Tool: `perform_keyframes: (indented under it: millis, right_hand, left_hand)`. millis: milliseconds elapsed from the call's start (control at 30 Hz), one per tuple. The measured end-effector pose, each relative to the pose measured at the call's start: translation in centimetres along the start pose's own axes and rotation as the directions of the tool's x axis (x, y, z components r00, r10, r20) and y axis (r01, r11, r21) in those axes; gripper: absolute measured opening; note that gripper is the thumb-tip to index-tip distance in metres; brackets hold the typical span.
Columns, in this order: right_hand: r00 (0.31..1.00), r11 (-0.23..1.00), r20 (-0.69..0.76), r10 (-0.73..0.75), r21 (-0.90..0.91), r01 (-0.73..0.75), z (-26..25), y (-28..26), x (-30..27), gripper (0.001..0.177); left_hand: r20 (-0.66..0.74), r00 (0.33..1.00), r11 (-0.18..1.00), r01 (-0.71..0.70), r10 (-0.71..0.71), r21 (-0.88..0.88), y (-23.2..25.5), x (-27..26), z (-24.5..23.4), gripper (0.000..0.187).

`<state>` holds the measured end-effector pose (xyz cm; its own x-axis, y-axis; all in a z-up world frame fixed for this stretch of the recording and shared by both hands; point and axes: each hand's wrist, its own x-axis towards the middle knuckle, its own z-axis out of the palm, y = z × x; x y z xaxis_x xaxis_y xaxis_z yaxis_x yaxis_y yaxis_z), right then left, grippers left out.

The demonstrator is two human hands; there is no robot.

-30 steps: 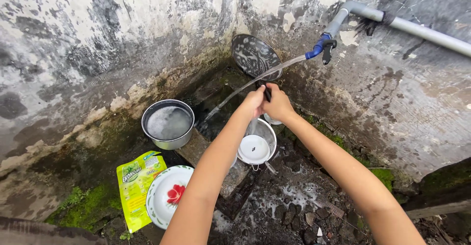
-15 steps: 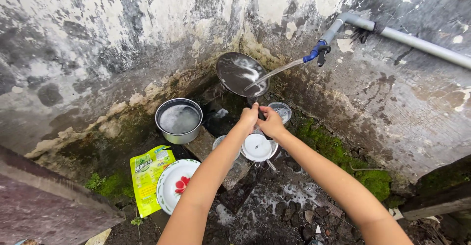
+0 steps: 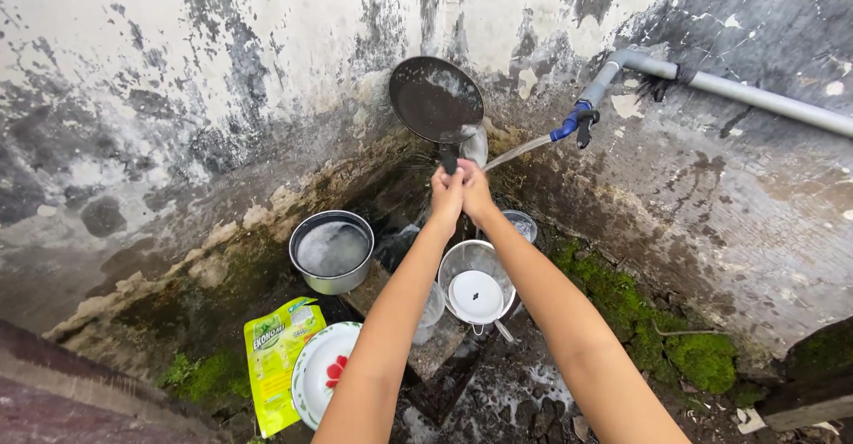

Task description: The recorder washes various dishes including cups, plates, and a frying pan using a sponge and water from a faucet in an outdoor area.

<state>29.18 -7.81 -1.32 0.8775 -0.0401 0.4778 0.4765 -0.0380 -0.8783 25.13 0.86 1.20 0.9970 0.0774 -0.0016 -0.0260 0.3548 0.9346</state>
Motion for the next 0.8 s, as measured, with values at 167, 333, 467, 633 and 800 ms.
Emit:
perform_keyframes:
  millis: [167, 333, 467, 633, 800]
  right_hand:
    - [0.879, 0.853, 0.127, 0.46, 0.212, -0.477, 0.8, -9.0, 2.8, 0.048]
    - [0.75, 0.75, 0.021, 0.661, -0.064, -0.659, -0.2, -11.4, 1.3, 0.039]
    - [0.738, 0.748, 0.174, 0.651, -0.311, -0.586, -5.3, -15.6, -3.1, 0.035]
    - [0.77, 0.765, 0.247, 0.588, -0.479, -0.431, -10.5, -20.3, -7.5, 0.04]
    - [0.809, 0.856, 0.307, 0.5, -0.319, -0.408, -11.6, -20.5, -10.9, 0.049]
  left_hand:
    - [-0.07, 0.994, 0.994, -0.09, 0.086, -0.055, 1.7, -1.2, -0.3, 0.065]
    - [-0.073, 0.963, 0.965, 0.26, -0.258, 0.022, 4.3, -3.7, -1.4, 0.077]
    - [-0.125, 0.989, 0.813, 0.003, 0.085, 0.582, 1.3, -3.5, -4.1, 0.085]
    - [-0.073, 0.994, 0.562, 0.013, 0.084, 0.827, 0.9, -4.3, -5.7, 0.092]
    - [-0.284, 0.929, 0.684, 0.048, 0.238, 0.728, -4.8, 0.5, -7.9, 0.105]
